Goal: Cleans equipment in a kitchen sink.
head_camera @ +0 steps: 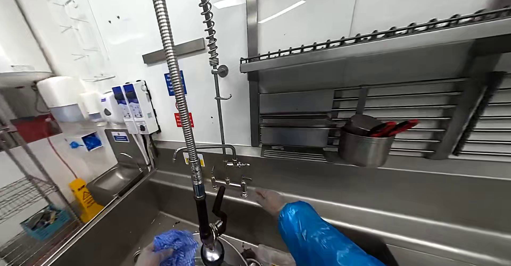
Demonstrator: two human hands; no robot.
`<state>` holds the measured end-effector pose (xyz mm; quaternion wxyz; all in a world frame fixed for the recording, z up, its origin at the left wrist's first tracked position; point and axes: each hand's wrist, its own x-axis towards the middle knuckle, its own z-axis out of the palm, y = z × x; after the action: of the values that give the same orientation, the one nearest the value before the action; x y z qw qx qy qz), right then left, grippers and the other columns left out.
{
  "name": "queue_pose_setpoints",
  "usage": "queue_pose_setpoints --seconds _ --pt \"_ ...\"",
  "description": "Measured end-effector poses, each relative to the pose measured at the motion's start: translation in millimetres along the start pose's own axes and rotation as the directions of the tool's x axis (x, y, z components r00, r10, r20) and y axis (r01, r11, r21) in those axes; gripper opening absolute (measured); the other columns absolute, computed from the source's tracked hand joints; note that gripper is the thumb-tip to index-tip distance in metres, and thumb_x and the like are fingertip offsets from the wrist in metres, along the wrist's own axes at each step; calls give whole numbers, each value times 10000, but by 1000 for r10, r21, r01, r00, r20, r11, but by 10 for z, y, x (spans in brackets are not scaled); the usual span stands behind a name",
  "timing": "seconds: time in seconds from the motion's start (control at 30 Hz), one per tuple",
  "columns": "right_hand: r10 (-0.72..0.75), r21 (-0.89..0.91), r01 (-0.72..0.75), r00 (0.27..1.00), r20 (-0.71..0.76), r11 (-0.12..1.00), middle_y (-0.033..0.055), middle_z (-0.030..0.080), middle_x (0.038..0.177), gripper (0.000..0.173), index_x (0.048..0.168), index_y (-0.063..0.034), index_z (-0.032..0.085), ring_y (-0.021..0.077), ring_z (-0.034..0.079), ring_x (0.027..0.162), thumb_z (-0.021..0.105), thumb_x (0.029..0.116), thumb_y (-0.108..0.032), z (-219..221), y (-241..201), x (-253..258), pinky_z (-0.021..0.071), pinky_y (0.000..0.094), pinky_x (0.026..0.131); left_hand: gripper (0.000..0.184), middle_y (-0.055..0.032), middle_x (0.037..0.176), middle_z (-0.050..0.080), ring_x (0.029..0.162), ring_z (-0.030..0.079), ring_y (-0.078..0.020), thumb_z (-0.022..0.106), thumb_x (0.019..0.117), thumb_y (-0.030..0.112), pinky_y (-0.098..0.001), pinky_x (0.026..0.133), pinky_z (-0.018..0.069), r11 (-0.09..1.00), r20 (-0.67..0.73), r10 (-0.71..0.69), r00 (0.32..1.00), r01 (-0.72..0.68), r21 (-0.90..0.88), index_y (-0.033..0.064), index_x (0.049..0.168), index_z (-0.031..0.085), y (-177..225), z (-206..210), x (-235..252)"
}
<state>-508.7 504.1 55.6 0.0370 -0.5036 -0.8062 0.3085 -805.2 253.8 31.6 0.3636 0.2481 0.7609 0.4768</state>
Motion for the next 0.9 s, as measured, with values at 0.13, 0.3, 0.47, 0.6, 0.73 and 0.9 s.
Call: queue_pose_setpoints --seconds 0.13,0.3,0.47,0.6,0.73,0.9 --pt "59 -109 -76 987 -151 991 215 377 1618 620 1613 -40 273 370 437 1459 497 1080 -264 -170 -202 712 362 541 1188 271 -167 1008 699 875 690 -214 697 921 12 -403 792 576 996 -121 9 993 -19 -84 -44 1177 626 118 -139 422" --pt "95 -102 -129 954 -286 986 243 296 1648 726 1610 5 233 388 339 1515 578 1049 -301 -109 -68 1629 316 545 1216 242 -159 988 696 846 684 -203 688 939 12 -376 759 573 991 -199 -44 979 18 -133 -34 1171 635 173 -186 736" --pt "121 -211 -166 970 -210 963 246 313 1642 746 1627 -6 182 436 465 1422 581 1031 -211 184 39 1559 407 602 1135 239 -160 991 707 853 695 -218 704 941 49 -386 744 579 989 -217 -75 973 46 -137 -14 1167 655 98 -201 1036" --pt "169 -367 -146 985 32 919 255 483 1525 615 1557 -13 373 433 517 1374 582 1028 -246 459 101 1245 417 615 1113 235 -164 982 714 849 705 -230 720 942 95 -394 737 587 985 -208 -60 976 24 -172 -9 1147 668 155 -159 1296" --pt "-121 -305 38 958 -261 952 250 643 1323 358 1357 -14 621 440 629 1213 544 1053 -187 110 -662 1059 482 631 1009 270 -187 1058 704 940 699 -259 722 945 102 -428 806 580 980 -197 -46 979 6 -200 -18 1178 659 300 -113 1481" --pt "-611 -329 515 645 -459 791 186 495 1545 485 1492 -66 516 372 450 1450 559 1058 -279 -208 -1659 1686 374 560 1184 314 -210 1075 692 949 695 -277 723 954 134 -433 801 583 972 -214 -45 976 -6 -234 -26 1210 638 436 -12 1645"
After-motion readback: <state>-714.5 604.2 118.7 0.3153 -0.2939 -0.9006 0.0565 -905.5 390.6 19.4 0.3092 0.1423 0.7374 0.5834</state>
